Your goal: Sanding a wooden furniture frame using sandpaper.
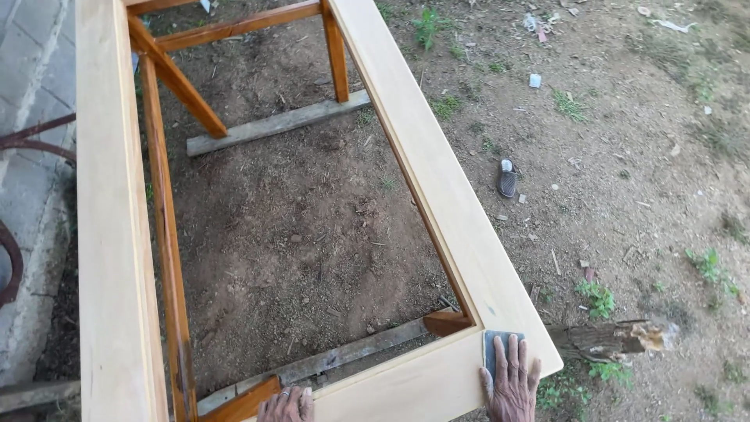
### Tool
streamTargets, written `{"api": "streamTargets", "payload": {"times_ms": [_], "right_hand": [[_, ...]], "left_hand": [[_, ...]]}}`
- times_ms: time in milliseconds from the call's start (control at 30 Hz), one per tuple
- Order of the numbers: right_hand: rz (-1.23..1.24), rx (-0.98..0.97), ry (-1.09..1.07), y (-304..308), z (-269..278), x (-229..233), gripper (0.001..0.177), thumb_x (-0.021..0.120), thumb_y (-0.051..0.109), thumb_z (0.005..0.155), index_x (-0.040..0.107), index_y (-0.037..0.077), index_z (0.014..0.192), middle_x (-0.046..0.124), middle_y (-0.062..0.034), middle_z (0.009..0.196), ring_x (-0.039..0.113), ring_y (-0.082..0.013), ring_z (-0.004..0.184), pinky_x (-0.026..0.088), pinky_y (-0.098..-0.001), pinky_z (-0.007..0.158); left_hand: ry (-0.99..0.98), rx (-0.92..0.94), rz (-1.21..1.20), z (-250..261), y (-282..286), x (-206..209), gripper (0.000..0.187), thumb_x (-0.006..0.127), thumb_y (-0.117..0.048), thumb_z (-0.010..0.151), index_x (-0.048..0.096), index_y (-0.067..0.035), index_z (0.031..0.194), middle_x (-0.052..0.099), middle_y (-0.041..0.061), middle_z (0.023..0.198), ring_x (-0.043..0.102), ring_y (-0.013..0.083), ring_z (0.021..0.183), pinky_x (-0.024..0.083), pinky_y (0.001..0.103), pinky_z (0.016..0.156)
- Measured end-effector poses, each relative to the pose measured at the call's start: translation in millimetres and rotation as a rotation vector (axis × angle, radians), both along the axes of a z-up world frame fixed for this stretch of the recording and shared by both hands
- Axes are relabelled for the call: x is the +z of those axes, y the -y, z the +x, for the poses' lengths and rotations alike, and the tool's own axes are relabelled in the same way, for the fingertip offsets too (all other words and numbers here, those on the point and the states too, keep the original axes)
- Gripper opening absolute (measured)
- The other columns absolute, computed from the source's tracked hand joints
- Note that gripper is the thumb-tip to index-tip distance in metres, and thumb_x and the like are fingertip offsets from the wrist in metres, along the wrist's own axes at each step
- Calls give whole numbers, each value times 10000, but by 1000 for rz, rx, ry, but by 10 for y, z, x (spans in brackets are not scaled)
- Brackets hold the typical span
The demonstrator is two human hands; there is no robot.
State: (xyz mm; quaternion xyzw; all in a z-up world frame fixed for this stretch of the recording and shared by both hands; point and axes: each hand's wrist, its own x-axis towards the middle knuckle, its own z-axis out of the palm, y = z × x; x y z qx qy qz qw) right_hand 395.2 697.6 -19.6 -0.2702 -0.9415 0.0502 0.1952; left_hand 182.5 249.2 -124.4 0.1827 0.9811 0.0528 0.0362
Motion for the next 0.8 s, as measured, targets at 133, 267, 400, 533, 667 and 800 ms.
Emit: {"api": "streamTargets", "payload": {"times_ms": [133,267,400,533,667,800], "right_hand": [[-32,84,20,-247,-332,119,708,346,520,993,241,154,1590,161,-170,1673,94,-326,1564,-1,-604,1227],[-104,179,18,-501,-1015,301,693,338,465,1025,224,102,1604,151,-195,1687,72,-349,1574,-25,-613,1231],[-109,259,17,-725,-1724,387,696,345,461,1036,219,111,1624,148,-176,1697,61,-325,1586,-52,-610,1247],[-104,261,7,-938,-2316,417,673,335,459,1046,231,135,1626,137,-163,1709,49,-319,1600,-56,-591,1260],[-108,276,-27,-1140,-2921,380,680,346,471,1043,241,134,1624,131,-177,1711,47,-331,1595,-67,-628,1238],[-97,264,-32,-1277,-3222,321,688,357,477,1045,241,135,1630,127,-194,1714,45,-334,1593,-74,-654,1215]], "left_hand": [[55,-6,-9,40,-39,162,517,699,-479,763,762,-179,1179,773,90,1020,727,245,965,517,476,877],[163,34,-95,29,-156,405,497,670,-489,816,743,-206,1218,766,70,1070,711,256,1015,495,493,938],[109,42,-71,37,-198,393,455,681,-466,791,766,-209,1157,774,88,1037,723,282,986,505,540,943],[21,68,18,94,-185,220,421,680,-460,804,785,-177,1097,784,113,921,752,295,901,538,527,901],[-145,59,85,63,-125,-69,417,718,-440,719,815,-144,995,802,137,896,767,354,838,537,578,871],[-238,61,147,94,-101,-262,432,735,-462,667,833,-155,956,807,136,879,763,393,845,511,654,901]]}}
